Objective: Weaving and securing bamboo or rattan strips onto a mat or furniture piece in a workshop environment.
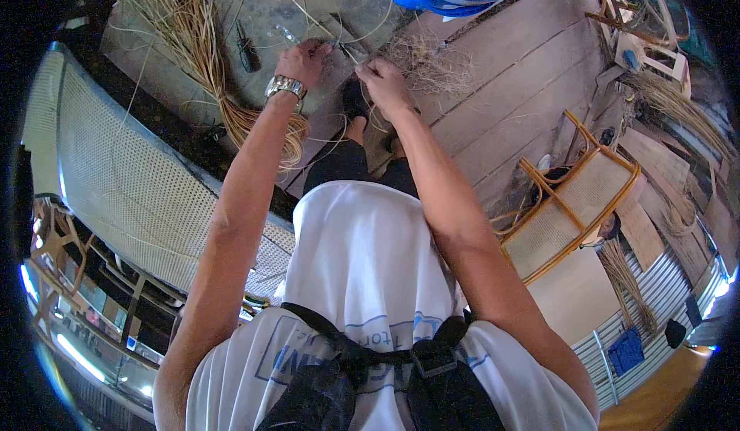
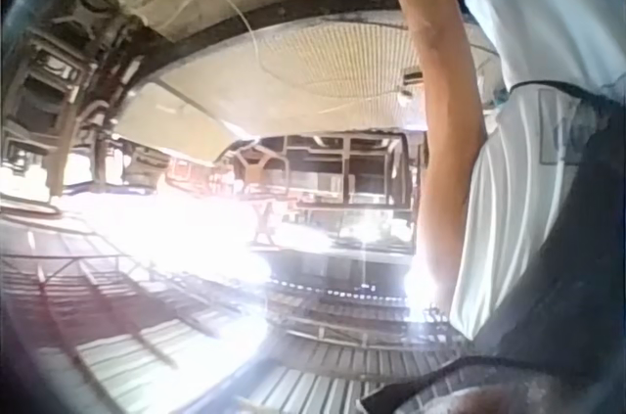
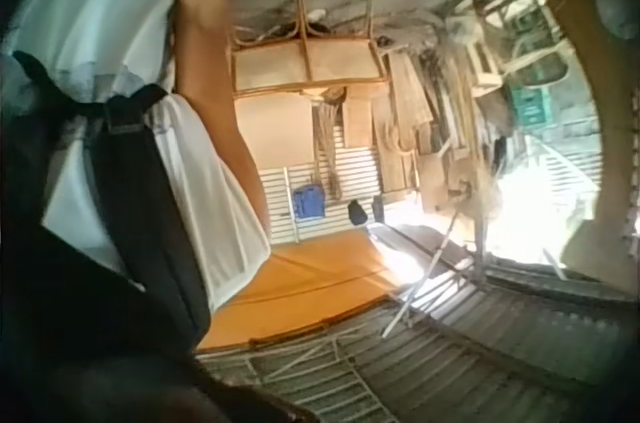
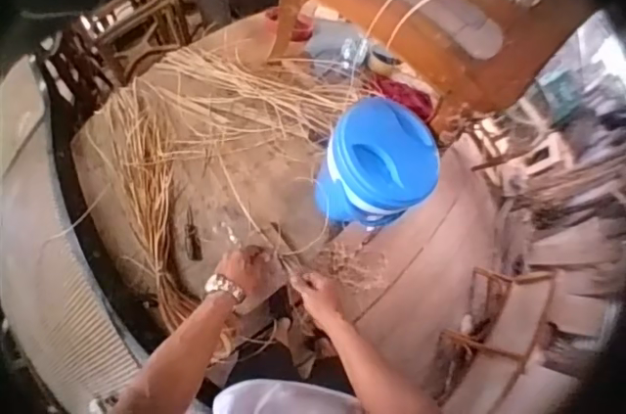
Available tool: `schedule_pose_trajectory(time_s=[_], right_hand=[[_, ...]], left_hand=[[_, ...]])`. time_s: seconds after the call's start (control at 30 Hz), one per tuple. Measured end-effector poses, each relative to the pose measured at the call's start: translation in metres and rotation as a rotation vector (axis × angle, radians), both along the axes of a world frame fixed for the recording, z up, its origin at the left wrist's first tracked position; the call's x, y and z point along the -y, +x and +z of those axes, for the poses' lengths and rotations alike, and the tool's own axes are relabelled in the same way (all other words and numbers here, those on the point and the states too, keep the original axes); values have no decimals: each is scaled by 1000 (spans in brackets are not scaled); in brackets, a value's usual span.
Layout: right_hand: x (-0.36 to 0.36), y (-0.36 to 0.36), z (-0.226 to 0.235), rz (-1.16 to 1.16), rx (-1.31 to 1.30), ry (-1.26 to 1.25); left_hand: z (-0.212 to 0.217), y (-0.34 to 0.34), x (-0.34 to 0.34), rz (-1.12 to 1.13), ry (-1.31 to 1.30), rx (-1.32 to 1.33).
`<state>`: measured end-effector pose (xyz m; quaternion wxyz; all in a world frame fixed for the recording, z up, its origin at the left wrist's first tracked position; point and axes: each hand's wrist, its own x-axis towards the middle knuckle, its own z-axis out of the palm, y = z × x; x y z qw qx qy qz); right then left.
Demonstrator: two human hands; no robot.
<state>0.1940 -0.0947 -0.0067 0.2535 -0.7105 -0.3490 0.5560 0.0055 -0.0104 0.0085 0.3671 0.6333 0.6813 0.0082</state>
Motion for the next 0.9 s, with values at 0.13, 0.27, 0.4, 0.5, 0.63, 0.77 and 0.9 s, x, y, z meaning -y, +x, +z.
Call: schedule_pose_trajectory(time_s=[0.13,0.27,0.4,0.5,0.63,0.77,0.9], right_hand=[[56,36,-14,24,30,40],[144,105,4,201,243,-298],[145,117,-13,234,-165,-316],[73,82,-48,385,148,19],[-3,34,-23,271,-9,26],[-26,1,8,10,-48,-97],[-3,5,4,156,182,64]], left_hand=[[2,-4,-7,8,14,2],[1,-6,-6,6,49,38],[2,-6,-6,11,-8,13],[1,-5,-9,-11,10,23],[-4,-5,-8,0,27,-2],[-7,-6,-8,-14,52,10],[-3,-7,-6,-22,27,21]])
